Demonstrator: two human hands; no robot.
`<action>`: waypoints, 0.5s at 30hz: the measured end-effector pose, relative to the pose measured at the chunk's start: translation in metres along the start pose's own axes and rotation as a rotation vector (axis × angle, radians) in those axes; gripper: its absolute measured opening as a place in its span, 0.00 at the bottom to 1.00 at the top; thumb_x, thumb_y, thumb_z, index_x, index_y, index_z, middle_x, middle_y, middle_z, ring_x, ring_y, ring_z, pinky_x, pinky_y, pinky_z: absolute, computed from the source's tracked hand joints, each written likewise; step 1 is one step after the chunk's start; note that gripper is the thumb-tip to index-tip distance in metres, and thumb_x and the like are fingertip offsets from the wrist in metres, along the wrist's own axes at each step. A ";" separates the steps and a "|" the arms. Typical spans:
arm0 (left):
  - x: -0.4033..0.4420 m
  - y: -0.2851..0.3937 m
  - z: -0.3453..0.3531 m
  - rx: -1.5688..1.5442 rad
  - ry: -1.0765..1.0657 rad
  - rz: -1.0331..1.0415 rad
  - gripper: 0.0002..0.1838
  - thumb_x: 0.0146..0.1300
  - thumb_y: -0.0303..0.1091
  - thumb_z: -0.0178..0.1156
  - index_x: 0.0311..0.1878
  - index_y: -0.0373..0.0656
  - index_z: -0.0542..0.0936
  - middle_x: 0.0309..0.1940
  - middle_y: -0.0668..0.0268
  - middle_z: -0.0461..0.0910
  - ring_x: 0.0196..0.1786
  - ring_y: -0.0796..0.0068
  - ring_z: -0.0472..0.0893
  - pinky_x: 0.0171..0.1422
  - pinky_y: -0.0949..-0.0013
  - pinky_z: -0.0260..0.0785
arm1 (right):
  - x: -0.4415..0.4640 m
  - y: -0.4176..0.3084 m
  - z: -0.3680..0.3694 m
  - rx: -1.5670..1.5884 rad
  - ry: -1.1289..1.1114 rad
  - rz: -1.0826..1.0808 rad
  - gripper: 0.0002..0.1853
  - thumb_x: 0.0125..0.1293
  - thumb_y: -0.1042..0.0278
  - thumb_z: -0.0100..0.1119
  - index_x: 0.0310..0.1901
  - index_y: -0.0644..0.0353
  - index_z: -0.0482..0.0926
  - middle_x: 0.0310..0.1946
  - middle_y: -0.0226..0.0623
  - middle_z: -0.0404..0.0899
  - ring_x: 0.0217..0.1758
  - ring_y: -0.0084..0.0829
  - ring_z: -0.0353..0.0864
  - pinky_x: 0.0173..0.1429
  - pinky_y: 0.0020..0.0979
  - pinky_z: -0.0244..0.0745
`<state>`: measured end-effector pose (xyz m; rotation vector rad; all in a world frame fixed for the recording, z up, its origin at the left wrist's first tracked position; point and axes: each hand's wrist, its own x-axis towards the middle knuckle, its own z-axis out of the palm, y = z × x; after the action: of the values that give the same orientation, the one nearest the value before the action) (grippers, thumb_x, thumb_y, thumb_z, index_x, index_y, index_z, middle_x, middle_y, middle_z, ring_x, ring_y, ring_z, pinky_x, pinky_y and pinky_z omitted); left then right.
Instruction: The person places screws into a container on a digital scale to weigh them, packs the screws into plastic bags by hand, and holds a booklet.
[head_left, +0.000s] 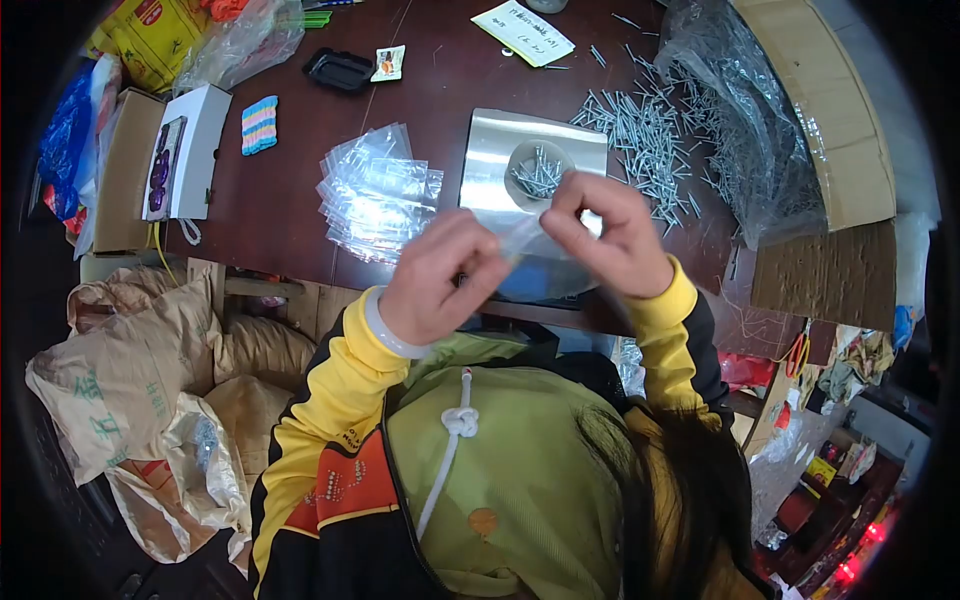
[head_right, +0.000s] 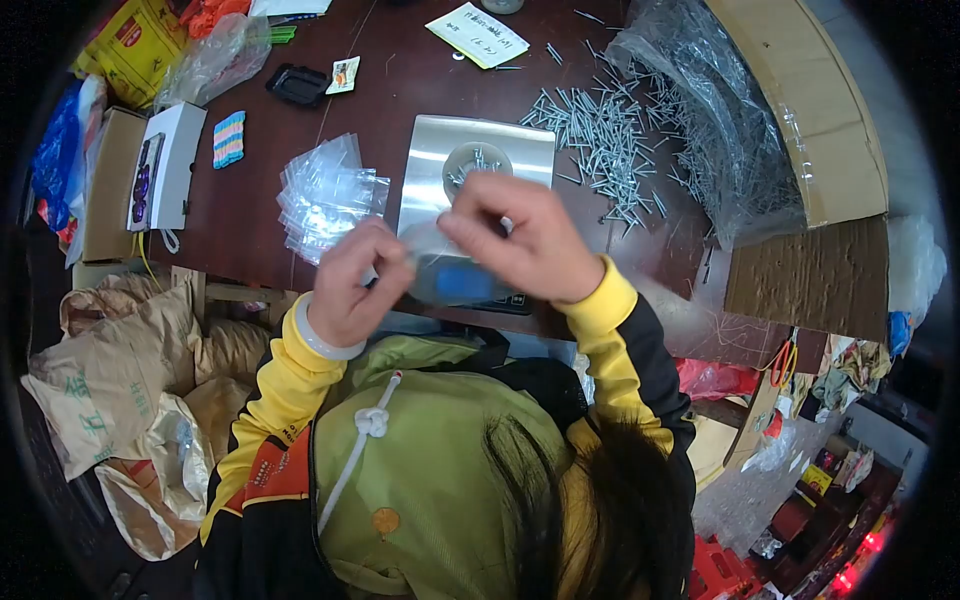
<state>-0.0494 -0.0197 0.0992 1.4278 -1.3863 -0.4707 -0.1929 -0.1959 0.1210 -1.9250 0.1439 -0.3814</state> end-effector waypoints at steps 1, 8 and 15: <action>0.001 -0.002 -0.003 0.090 0.016 0.020 0.07 0.55 0.20 0.61 0.27 0.39 0.71 0.30 0.63 0.71 0.31 0.71 0.70 0.38 0.72 0.63 | 0.000 0.004 -0.003 -0.074 0.044 -0.001 0.08 0.64 0.69 0.62 0.32 0.62 0.76 0.25 0.31 0.74 0.27 0.25 0.71 0.33 0.26 0.66; 0.001 -0.010 -0.024 0.303 0.291 0.119 0.18 0.45 0.20 0.68 0.16 0.44 0.67 0.27 0.67 0.75 0.38 0.64 0.77 0.46 0.65 0.63 | -0.005 0.035 -0.034 -0.579 0.082 -0.015 0.11 0.53 0.74 0.67 0.39 0.58 0.79 0.33 0.35 0.73 0.30 0.33 0.73 0.35 0.29 0.69; -0.010 -0.022 -0.022 0.332 0.274 0.000 0.16 0.48 0.21 0.68 0.19 0.43 0.68 0.27 0.66 0.78 0.46 0.60 0.79 0.52 0.62 0.63 | -0.002 0.043 -0.007 -0.780 0.038 -0.079 0.10 0.54 0.64 0.67 0.35 0.55 0.77 0.33 0.34 0.73 0.38 0.38 0.78 0.39 0.36 0.74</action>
<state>-0.0229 -0.0068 0.0855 1.6881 -1.2793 -0.0378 -0.1939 -0.2175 0.0832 -2.6980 0.2696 -0.4550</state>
